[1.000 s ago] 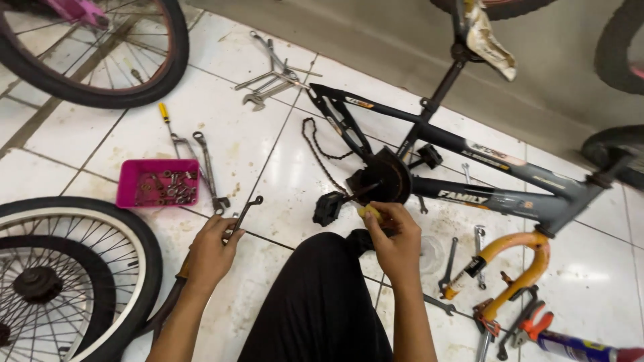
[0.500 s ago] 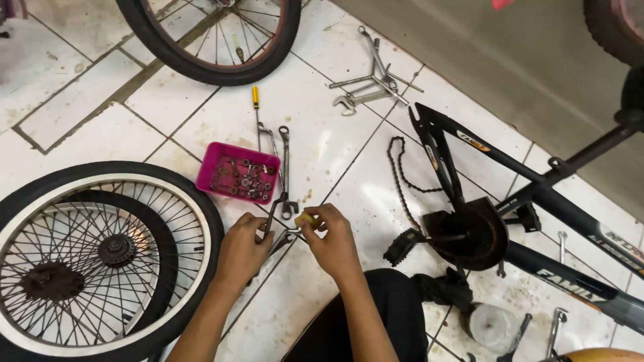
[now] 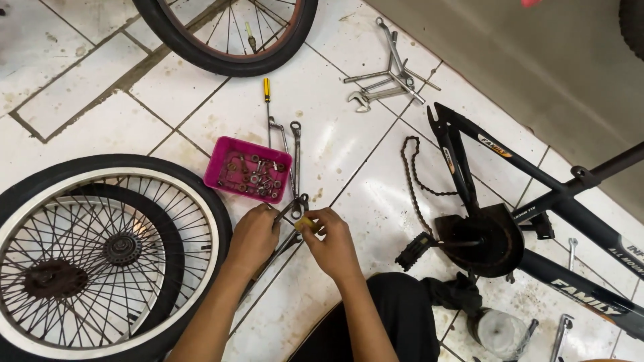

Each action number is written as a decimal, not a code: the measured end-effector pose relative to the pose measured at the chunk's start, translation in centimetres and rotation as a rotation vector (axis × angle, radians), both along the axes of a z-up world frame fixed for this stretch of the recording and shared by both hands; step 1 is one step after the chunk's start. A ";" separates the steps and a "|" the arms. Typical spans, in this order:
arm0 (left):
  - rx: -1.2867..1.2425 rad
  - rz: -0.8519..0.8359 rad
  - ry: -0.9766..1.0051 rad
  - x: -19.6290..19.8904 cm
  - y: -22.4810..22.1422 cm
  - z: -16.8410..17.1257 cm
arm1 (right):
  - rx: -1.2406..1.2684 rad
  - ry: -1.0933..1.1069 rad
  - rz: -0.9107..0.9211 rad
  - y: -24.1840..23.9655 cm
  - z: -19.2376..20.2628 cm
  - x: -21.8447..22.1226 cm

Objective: Polishing a black and orange bicycle frame using a small applicator and polishing compound.

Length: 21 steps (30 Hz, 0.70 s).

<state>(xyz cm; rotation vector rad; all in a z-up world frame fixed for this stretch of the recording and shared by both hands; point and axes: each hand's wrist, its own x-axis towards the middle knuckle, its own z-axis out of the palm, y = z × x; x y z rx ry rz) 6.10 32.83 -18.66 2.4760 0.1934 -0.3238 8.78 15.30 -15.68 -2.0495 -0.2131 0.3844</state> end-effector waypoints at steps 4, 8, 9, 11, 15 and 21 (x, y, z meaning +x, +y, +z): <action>0.006 -0.002 0.034 -0.2 0.2 -0.5 | -0.011 0.015 -0.002 0.1 0.2 -0.1; -0.005 0.002 0.062 -0.2 0.3 -0.4 | -0.006 0.023 -0.008 -0.3 0.5 0.0; -0.017 0.008 0.060 -0.1 0.4 -0.4 | 0.003 0.021 -0.013 -0.4 0.5 0.0; 0.013 0.013 0.070 -0.3 0.3 -1.2 | -0.004 0.026 -0.019 -0.8 0.7 -0.1; 0.127 0.047 0.076 -0.9 -0.3 -0.9 | 0.001 0.023 -0.032 -2.1 1.8 -0.3; 0.112 0.041 -0.023 0.1 -5.5 5.3 | 0.048 -0.026 -0.109 -6.2 3.0 -0.6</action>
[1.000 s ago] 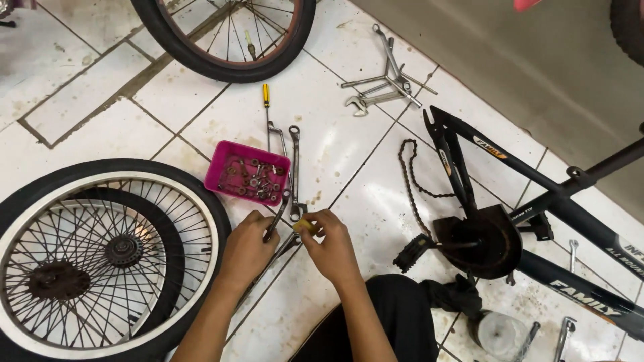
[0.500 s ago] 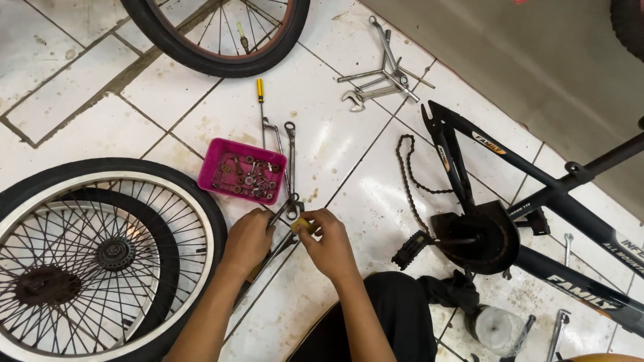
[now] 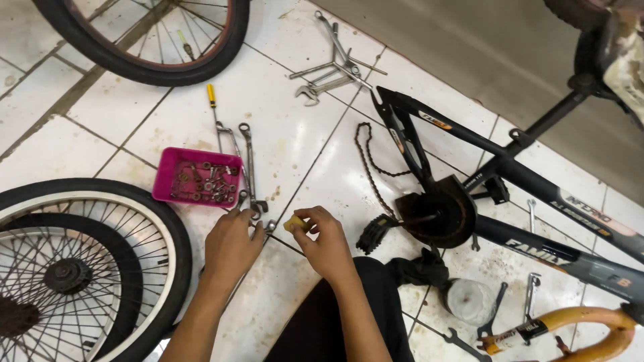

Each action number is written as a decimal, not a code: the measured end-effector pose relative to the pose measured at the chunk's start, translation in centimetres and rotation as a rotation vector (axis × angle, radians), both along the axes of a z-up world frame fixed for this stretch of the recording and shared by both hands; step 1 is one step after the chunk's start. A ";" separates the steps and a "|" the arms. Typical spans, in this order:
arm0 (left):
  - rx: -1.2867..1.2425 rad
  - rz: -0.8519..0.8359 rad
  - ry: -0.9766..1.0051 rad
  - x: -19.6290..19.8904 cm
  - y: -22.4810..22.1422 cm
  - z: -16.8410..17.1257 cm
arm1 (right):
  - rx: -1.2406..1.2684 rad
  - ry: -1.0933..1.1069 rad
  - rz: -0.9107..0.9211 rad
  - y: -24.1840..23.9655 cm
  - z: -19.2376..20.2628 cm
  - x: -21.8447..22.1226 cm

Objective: Polishing a black and orange bicycle frame using a small applicator and polishing compound.

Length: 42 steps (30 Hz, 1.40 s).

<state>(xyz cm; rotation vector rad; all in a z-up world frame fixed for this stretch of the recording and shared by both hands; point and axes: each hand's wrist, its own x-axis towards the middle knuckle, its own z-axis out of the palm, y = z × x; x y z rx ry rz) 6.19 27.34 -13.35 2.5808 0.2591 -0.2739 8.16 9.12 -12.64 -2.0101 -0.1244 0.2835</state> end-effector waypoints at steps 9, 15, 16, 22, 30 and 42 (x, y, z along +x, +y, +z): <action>-0.205 -0.277 0.001 1.7 -14.7 2.8 | 0.087 -0.129 -0.395 -12.5 2.7 -2.4; -0.224 -0.550 0.029 1.9 -25.0 4.1 | -0.029 -0.103 -0.716 -23.2 3.2 -7.1; -0.230 -0.569 0.034 1.9 -26.6 4.7 | -0.036 -0.101 -0.735 -24.8 2.8 -7.8; -0.466 -0.849 0.068 1.4 -33.9 4.0 | -0.148 0.026 -0.855 -30.3 -0.7 -10.7; -0.355 -0.995 0.329 1.6 -37.3 -2.0 | -0.783 0.034 -0.377 -32.0 -10.5 -11.1; -0.370 -1.057 0.337 1.7 -37.7 -2.1 | -0.510 0.101 -0.363 -31.2 -6.1 -10.2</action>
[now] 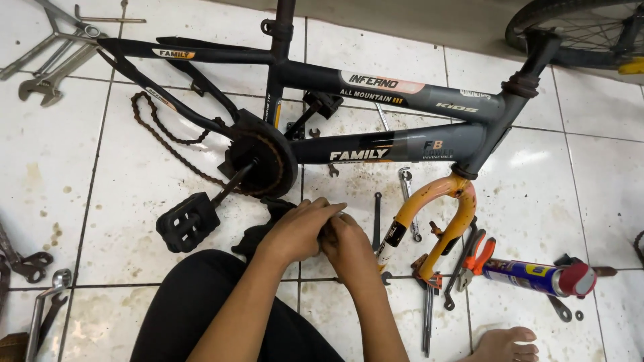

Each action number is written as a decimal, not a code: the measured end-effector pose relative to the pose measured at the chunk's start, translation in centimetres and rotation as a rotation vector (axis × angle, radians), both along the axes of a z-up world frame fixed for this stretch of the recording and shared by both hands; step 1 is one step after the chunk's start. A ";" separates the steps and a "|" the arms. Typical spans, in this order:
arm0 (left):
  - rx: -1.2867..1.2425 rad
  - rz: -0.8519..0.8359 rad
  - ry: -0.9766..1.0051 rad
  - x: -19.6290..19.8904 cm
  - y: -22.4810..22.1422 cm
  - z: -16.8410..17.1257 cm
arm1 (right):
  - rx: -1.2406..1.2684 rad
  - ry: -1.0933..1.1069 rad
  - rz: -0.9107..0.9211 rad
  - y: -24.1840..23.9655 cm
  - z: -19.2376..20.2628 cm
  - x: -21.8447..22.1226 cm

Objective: Polishing a black and orange bicycle frame using a small applicator and polishing compound.

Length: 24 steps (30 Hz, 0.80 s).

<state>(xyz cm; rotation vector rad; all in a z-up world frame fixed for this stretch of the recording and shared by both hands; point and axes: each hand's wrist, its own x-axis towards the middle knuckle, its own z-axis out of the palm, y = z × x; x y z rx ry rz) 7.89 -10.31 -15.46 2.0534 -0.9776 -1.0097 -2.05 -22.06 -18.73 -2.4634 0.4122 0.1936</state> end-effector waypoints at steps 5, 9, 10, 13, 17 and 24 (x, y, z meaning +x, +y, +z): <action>0.013 -0.019 0.003 0.1 0.2 0.3 | 0.096 -0.079 -0.044 -0.2 0.5 -1.3; 0.031 -0.008 -0.006 0.1 0.3 0.1 | 0.156 -0.099 -0.097 -1.3 -2.6 -2.0; 0.031 -0.011 -0.007 0.1 0.3 0.2 | 0.157 -0.101 -0.099 -1.0 -1.8 -1.9; 0.039 -0.022 0.009 0.2 0.3 0.0 | 0.175 -0.157 -0.099 -0.5 -0.2 -1.6; 0.055 -0.013 0.026 0.4 0.3 -0.5 | 0.178 -0.146 -0.132 -0.4 0.5 -1.4; 0.058 -0.008 0.050 0.5 0.3 -1.3 | 0.242 -0.089 -0.097 0.1 2.9 -1.5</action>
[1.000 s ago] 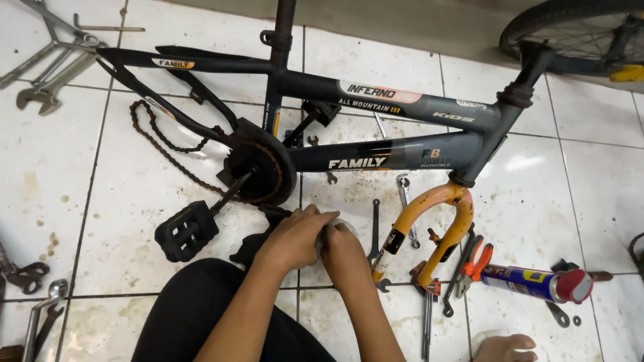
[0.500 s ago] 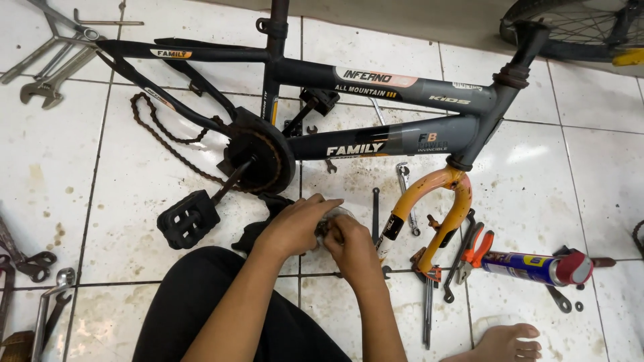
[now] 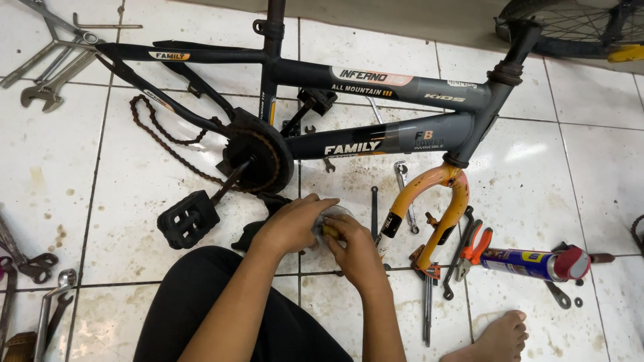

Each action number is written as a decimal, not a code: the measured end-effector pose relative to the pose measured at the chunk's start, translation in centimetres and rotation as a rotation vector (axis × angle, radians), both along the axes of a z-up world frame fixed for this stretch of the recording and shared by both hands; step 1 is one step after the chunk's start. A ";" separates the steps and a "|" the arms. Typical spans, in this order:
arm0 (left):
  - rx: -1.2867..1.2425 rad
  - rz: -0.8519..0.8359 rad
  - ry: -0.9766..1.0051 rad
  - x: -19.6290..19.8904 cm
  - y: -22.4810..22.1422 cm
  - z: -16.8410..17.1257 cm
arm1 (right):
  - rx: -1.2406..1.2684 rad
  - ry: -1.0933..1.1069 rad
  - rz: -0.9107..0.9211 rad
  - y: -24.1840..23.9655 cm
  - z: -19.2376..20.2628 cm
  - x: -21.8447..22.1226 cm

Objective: Polishing a black and orange bicycle frame using a small applicator and polishing compound.

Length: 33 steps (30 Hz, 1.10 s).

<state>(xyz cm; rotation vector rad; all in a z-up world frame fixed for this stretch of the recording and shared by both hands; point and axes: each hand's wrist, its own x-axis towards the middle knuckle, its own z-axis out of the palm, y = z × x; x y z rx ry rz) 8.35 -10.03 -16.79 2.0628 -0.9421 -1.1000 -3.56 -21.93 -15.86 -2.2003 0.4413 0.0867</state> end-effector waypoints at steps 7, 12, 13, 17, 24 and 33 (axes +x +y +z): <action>0.010 -0.010 -0.012 0.1 0.2 0.8 | -0.040 -0.093 -0.075 -0.2 -2.4 -0.4; 0.009 -0.003 -0.002 0.2 0.3 1.5 | -0.079 -0.189 -0.089 -0.5 -4.1 -0.5; 0.009 -0.004 -0.002 0.1 0.3 1.5 | -0.079 -0.189 -0.090 -0.6 -4.4 -0.5; 0.007 -0.001 -0.008 0.1 0.2 1.1 | -0.114 -0.236 -0.112 -0.6 -4.8 -0.5; 0.005 0.002 -0.003 0.1 0.2 0.9 | -0.132 -0.256 -0.122 -0.6 -5.0 -0.4; -0.003 -0.009 -0.007 0.3 0.3 0.2 | -0.050 -0.178 -0.146 0.3 -1.9 0.1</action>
